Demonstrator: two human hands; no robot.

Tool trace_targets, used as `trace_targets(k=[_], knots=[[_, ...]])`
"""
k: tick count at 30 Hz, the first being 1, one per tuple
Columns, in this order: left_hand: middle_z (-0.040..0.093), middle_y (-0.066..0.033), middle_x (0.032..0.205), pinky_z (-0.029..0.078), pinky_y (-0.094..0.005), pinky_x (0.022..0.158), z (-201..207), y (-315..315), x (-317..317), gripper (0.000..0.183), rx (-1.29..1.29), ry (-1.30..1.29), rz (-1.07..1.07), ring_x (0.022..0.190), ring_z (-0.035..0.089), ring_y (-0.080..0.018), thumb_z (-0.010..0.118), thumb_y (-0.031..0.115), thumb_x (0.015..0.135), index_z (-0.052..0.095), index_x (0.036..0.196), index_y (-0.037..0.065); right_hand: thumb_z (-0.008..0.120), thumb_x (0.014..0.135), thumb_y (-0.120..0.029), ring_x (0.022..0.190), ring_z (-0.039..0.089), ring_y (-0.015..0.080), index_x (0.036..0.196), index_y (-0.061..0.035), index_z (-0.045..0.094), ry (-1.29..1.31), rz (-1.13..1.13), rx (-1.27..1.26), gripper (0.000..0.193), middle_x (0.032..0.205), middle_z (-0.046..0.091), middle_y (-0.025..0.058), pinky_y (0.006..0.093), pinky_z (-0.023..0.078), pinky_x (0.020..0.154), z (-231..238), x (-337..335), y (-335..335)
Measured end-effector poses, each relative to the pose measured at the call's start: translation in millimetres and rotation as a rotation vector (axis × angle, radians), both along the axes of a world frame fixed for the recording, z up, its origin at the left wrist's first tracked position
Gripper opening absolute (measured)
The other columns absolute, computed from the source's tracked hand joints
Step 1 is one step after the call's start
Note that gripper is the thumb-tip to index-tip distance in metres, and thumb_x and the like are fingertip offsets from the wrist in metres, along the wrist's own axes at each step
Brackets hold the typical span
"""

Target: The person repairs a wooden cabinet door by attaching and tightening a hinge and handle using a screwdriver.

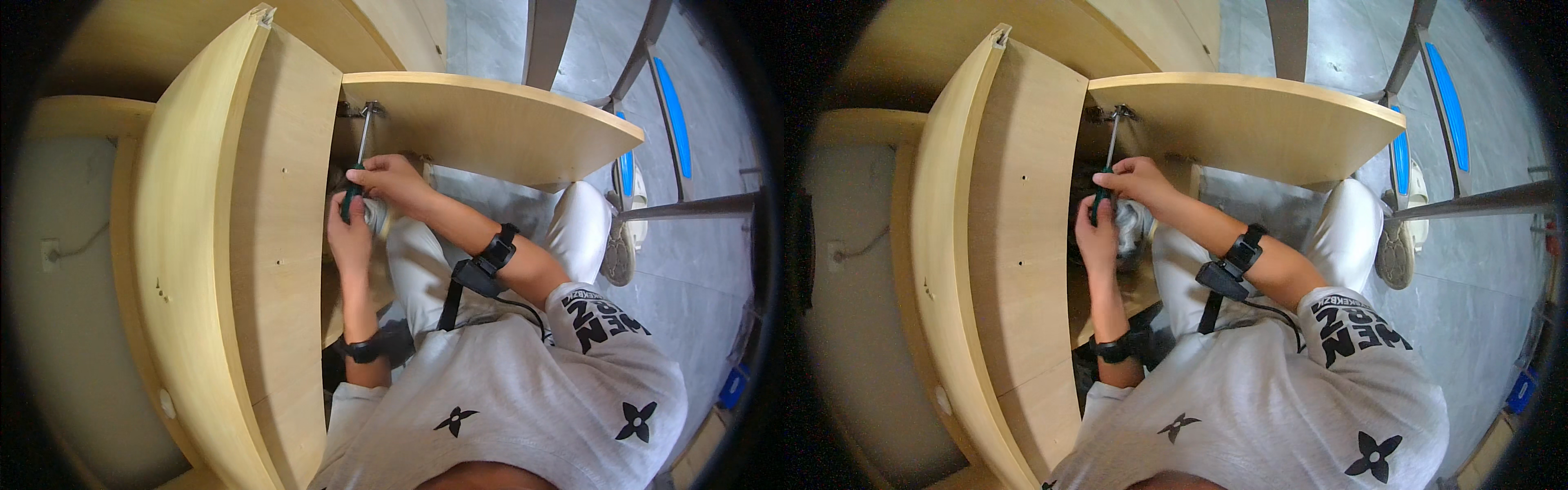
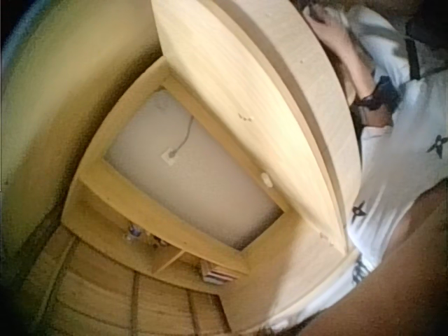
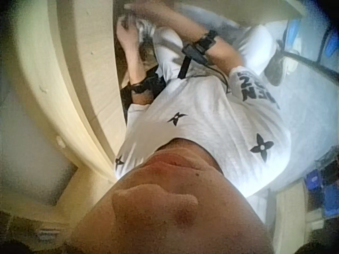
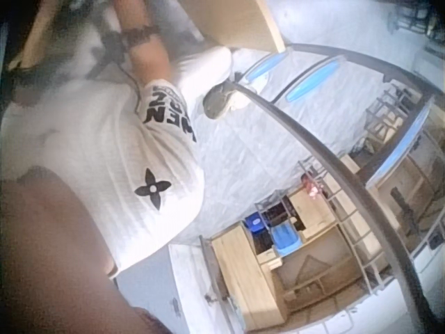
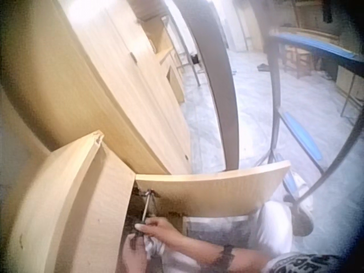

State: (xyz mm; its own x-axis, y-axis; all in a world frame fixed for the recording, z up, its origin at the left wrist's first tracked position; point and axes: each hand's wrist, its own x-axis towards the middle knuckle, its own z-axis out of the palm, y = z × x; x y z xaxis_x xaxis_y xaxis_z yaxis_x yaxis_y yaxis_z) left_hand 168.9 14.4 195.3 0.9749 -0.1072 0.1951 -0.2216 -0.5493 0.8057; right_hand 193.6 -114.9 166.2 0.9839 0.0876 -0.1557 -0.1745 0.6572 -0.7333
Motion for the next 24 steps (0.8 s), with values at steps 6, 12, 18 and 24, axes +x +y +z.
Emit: trace_targets(k=[6, 12, 18, 24], knots=[[0.057, -0.0074, 0.078, 0.041, -0.0275, 0.054, 0, -17, -8, 0.017, 0.201, -0.429, 0.071, 0.055, 0.05, -0.0144, 0.054, 0.02, 0.091, 0.052, 0.094, 0.003, 0.073, 0.075, -0.023, 0.057, 0.051, 0.0104, 0.067, -0.0019, 0.059, 0.057, -0.04, -0.136, 0.026, 0.062, 0.056, 0.0021, 0.0249, 0.041, 0.053, 7, 3, -6], [0.056, -0.007, 0.077, 0.029, -0.0211, 0.042, 22, 13, -1, 0.029, -0.984, 0.934, -0.149, 0.049, 0.04, -0.0077, 0.051, 0.034, 0.092, 0.054, 0.094, 0.005, 0.068, 0.08, -0.021, 0.066, 0.055, 0.0107, 0.075, -0.001, 0.061, 0.01, 0.124, 0.183, 0.021, 0.07, 0.057, 0.0016, 0.0252, 0.046, 0.066, 12, -2, -16], [0.058, -0.0165, 0.083, 0.044, -0.0376, 0.078, 17, -30, -17, 0.029, 0.138, -0.077, 0.12, 0.082, 0.056, -0.0323, 0.061, 0.021, 0.084, 0.052, 0.099, -0.002, 0.074, 0.075, -0.027, 0.058, 0.053, 0.0083, 0.07, -0.0005, 0.06, 0.028, 0.038, -0.05, 0.031, 0.071, 0.059, 0.005, 0.0227, 0.044, 0.054, 3, -1, -16], [0.057, -0.0117, 0.087, 0.037, -0.0254, 0.046, 11, -5, -3, 0.035, -0.946, 0.607, -0.075, 0.054, 0.046, -0.0139, 0.05, 0.038, 0.091, 0.051, 0.103, 0.005, 0.068, 0.08, -0.017, 0.06, 0.053, 0.0097, 0.071, 0.0, 0.061, 0.047, 0.063, 0.014, 0.021, 0.068, 0.059, 0.005, 0.0234, 0.043, 0.056, 14, 2, -16]])
